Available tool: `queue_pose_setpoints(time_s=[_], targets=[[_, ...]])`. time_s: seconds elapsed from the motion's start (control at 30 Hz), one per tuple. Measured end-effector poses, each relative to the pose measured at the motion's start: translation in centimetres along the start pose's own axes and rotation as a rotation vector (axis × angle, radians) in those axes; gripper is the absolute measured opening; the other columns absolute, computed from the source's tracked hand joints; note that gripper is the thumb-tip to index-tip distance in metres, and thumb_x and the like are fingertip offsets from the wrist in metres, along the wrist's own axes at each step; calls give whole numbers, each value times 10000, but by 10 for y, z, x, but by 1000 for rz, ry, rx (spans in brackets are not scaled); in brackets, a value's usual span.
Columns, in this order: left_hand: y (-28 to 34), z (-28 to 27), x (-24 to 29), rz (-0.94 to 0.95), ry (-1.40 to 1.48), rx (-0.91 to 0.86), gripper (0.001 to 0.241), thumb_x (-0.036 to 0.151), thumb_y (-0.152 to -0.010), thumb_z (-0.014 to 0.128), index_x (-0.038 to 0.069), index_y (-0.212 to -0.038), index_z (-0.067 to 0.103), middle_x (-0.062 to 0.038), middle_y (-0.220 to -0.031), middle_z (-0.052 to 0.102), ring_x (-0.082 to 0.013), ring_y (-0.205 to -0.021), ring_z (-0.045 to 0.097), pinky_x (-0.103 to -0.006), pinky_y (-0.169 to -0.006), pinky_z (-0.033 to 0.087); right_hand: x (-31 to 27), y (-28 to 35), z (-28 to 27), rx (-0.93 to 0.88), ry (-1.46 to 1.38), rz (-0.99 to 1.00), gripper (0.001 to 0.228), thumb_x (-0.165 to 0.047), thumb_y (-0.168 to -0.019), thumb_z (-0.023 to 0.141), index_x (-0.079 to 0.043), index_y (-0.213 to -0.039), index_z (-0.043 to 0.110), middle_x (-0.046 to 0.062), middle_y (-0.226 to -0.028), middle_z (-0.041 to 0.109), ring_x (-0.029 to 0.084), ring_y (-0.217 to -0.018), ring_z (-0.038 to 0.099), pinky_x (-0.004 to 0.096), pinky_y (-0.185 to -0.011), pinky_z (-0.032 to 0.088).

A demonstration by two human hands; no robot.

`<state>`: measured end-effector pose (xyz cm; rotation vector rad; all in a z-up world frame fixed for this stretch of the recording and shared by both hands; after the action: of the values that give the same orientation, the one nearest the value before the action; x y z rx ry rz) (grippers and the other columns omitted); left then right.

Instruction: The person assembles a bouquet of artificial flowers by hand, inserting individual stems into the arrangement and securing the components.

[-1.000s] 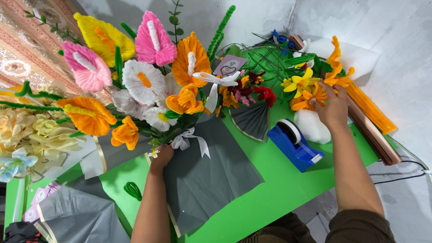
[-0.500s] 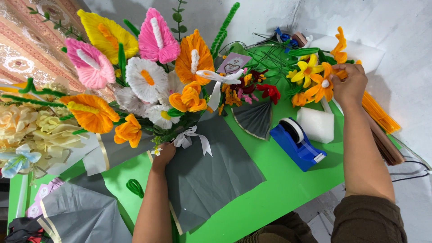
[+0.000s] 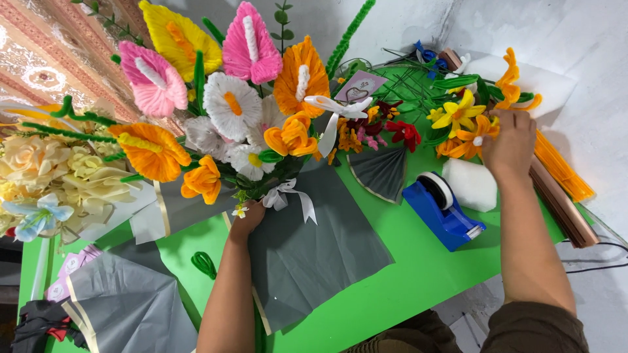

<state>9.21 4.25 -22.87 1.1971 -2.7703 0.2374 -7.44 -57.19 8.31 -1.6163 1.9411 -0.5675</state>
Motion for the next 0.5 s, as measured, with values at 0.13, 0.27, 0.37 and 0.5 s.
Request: queue_pose_setpoints(time_s=[0.13, 0.27, 0.37, 0.5], targets=[[13, -121, 72, -962, 843, -230, 547, 573, -961, 521, 74, -774, 644, -82, -729, 671, -197, -709, 648, -380, -617, 439, -54, -4, -10, 48, -138, -172, 452, 132, -889, 710, 54, -1332, 656, 264, -1234, 562, 445, -1143, 495, 527, -972, 449], [-2, -75, 42, -686, 523, -167, 609, 576, -1002, 453, 44, -968, 746, -191, -831, 744, -375, -831, 743, -454, -757, 581, -61, 8, 35, -508, -52, 32, 321, 61, -909, 573, -40, -1137, 775, 204, -985, 701, 433, -988, 685, 504, -935, 533], [-8, -84, 50, -457, 254, -206, 562, 456, -1061, 328, 37, -1050, 703, -229, -937, 747, -418, -950, 741, -488, -808, 583, -55, 17, 45, -553, 26, -20, 299, 32, -893, 545, -36, -1031, 801, 197, -968, 727, 408, -958, 704, 462, -872, 560], [-1, -111, 64, -433, 193, -135, 524, 435, -1087, 296, 115, -927, 678, -159, -839, 745, -362, -908, 740, -440, -775, 569, -56, 9, 36, -542, 61, -100, 313, -4, -908, 513, -75, -999, 804, 138, -926, 720, 353, -917, 703, 407, -815, 573]])
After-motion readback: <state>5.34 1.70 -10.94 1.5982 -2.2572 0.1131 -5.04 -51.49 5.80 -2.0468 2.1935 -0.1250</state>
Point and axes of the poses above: each hand's wrist, its own y-axis away from the middle knuckle, its own z-axis out of the palm, x = y × z, the point moved 3 cm from there along -y, towards the middle knuckle
